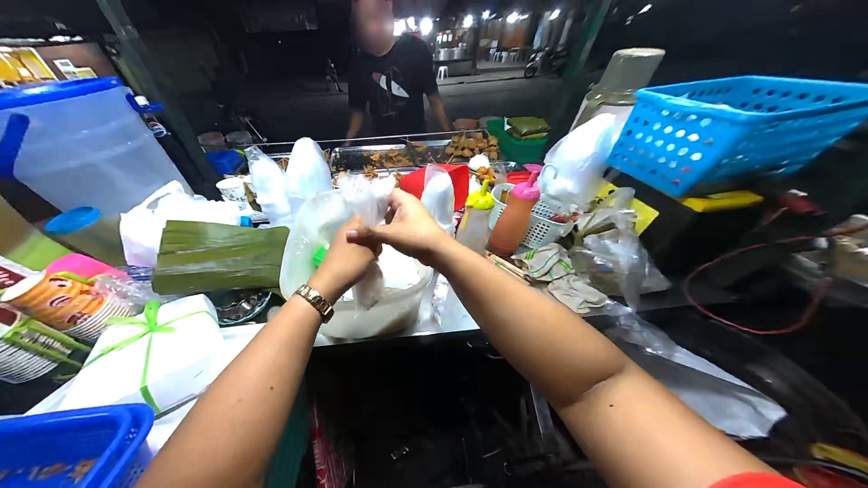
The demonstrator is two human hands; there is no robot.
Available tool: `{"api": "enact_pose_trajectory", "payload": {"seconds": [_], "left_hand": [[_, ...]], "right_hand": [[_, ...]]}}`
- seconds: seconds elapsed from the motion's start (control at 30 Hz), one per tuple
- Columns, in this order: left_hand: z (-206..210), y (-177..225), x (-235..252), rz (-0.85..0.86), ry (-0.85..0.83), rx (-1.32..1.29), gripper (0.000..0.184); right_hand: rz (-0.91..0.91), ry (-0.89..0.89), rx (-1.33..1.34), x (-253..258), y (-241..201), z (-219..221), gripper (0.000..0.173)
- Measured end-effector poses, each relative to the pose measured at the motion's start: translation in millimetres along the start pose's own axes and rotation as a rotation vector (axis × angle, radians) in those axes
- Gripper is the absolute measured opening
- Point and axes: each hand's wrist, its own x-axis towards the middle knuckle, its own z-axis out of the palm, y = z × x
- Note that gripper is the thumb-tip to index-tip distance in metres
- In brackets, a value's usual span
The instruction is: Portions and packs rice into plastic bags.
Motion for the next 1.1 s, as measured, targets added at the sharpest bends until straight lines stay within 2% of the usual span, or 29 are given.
{"api": "enact_pose_trajectory", "payload": {"seconds": [0.03, 0.07, 0.1, 0.17, 0.23, 0.3, 0.4, 0.47, 0.53, 0.6, 0.67, 0.73, 0.83, 0.9, 0.97, 1.0, 1.03, 1.1], "left_hand": [[1.8, 2.4, 1.7, -0.026, -0.022, -0.018, 0.022], [-1.8, 6.5, 2.8, -0.045, -0.076, -0.049, 0.043], [-6.5, 8.5, 4.4, -0.046, -0.101, -0.092, 0.066], [-16.6, 11.4, 8.5, -0.018, -0.059, -0.120, 0.081], [-26.7, 11.2, 15.9, 0.041, -0.035, -0.101, 0.081], [-33.7, 15.4, 19.1, 0.059, -0.009, -0.038, 0.077], [-39.8, 26.8, 17.1, 0.013, 0.161, 0.084, 0.066], [-35.4, 32.5, 13.6, 0.061, 0.283, 0.028, 0.062], [-28.4, 44.1, 7.6, 0.157, 0.234, -0.172, 0.062], [-27.3, 56.5, 0.3, 0.156, 0.020, -0.379, 0.061], [-29.7, 55.4, -1.7, 0.117, -0.179, -0.441, 0.059], [-28.4, 48.1, 0.1, 0.026, -0.235, -0.376, 0.057], [-13.7, 41.2, -3.1, -0.101, -0.052, -0.120, 0.052], [-3.4, 38.6, -5.6, -0.130, 0.122, -0.017, 0.062], [-0.3, 44.8, -7.7, -0.230, 0.194, -0.095, 0.072], [-0.9, 49.8, -8.4, -0.293, 0.201, -0.166, 0.074], [-0.9, 53.5, -8.7, -0.337, 0.213, -0.230, 0.075], [1.3, 55.1, -9.7, -0.321, 0.203, -0.292, 0.081]], "right_hand": [[0.053, 0.024, -0.010, -1.8, 3.0, 0.1, 0.034], [0.091, 0.087, 0.040, -2.2, 4.7, -2.4, 0.021], [0.144, 0.156, 0.151, -1.1, 5.8, -6.8, 0.018], [0.270, 0.279, 0.409, 1.2, 8.0, -15.6, 0.019], [0.335, 0.350, 0.607, -4.9, 14.9, -20.6, 0.019], [0.321, 0.349, 0.689, -23.6, 20.8, -16.1, 0.015], [0.327, 0.194, 0.722, -56.1, 16.2, 3.7, 0.005], [0.401, 0.025, 0.823, -71.8, 11.3, 20.9, 0.010], [0.472, -0.108, 0.971, -75.6, 12.6, 29.6, 0.019], [0.456, -0.106, 1.004, -68.0, 18.4, 21.9, 0.020], [0.354, -0.006, 0.923, -58.4, 23.4, 2.3, 0.020], [0.246, 0.104, 0.667, -55.1, 19.7, -16.3, 0.017], [-0.079, 0.158, 0.153, -52.0, 14.2, -16.6, 0.007], [-0.404, 0.200, -0.222, -53.9, 15.1, -2.4, 0.008], [-0.664, 0.243, -0.463, -53.4, 22.0, 8.1, 0.008], [-0.728, 0.277, -0.540, -52.9, 24.5, 8.7, 0.009], [-0.742, 0.327, -0.607, -53.0, 25.1, 7.2, 0.014], [-0.638, 0.410, -0.735, -55.3, 21.3, 1.3, 0.045]]}}
